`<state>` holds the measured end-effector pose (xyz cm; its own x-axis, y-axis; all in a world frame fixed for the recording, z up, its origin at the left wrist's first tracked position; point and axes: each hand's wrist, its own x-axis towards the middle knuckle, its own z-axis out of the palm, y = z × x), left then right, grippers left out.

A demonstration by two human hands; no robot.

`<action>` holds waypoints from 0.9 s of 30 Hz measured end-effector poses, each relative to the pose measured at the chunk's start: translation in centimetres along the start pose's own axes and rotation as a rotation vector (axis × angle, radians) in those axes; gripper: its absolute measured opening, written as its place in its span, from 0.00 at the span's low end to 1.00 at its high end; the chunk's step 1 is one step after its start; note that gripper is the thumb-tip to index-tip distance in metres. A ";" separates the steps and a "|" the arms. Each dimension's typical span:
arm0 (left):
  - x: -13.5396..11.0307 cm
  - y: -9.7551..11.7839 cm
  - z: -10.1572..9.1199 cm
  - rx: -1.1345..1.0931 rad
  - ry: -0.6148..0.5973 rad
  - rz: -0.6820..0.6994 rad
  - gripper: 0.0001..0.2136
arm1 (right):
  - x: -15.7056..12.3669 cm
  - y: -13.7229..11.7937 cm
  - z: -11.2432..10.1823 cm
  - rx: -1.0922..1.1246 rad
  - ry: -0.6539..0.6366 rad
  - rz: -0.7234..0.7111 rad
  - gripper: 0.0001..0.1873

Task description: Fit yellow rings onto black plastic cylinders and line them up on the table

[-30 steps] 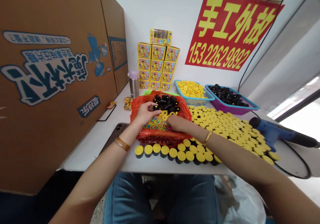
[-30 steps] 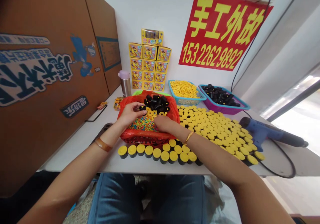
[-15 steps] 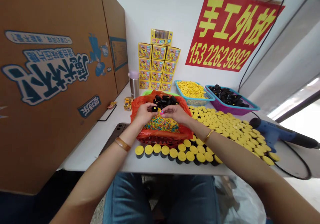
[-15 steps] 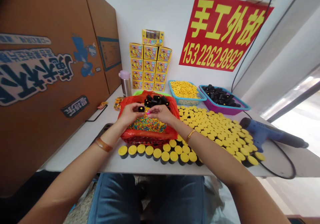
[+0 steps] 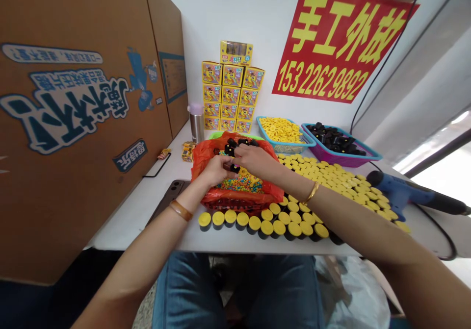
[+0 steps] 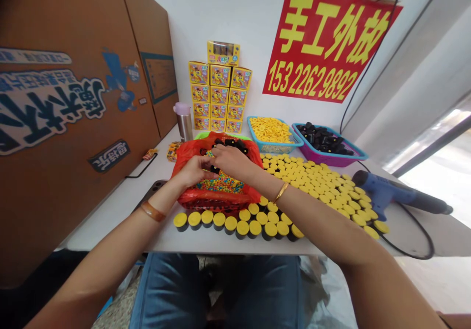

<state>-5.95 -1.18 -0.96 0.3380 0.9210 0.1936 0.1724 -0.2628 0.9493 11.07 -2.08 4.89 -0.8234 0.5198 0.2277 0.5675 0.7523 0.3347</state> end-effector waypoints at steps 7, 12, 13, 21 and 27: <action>0.2 -0.6 0.2 -0.094 0.008 -0.045 0.18 | -0.6 1.6 0.2 0.109 0.066 0.093 0.11; 0.4 -1.1 0.2 -0.102 0.046 -0.040 0.20 | -2.5 2.2 3.5 0.663 -0.229 0.312 0.05; 0.4 -1.1 0.2 -0.114 0.058 -0.043 0.20 | -2.7 2.1 4.3 0.761 -0.305 0.313 0.05; 0.5 -1.3 0.0 -0.072 0.132 -0.043 0.18 | -1.1 1.8 7.0 0.392 -0.220 0.355 0.17; 0.8 -1.1 -0.1 0.069 0.191 0.031 0.17 | -1.2 1.7 7.7 0.425 -0.296 0.382 0.15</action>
<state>-5.98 -0.10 -1.86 0.1637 0.9481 0.2725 0.2295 -0.3052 0.9242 13.06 1.64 -1.84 -0.5617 0.8270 -0.0232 0.8224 0.5550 -0.1251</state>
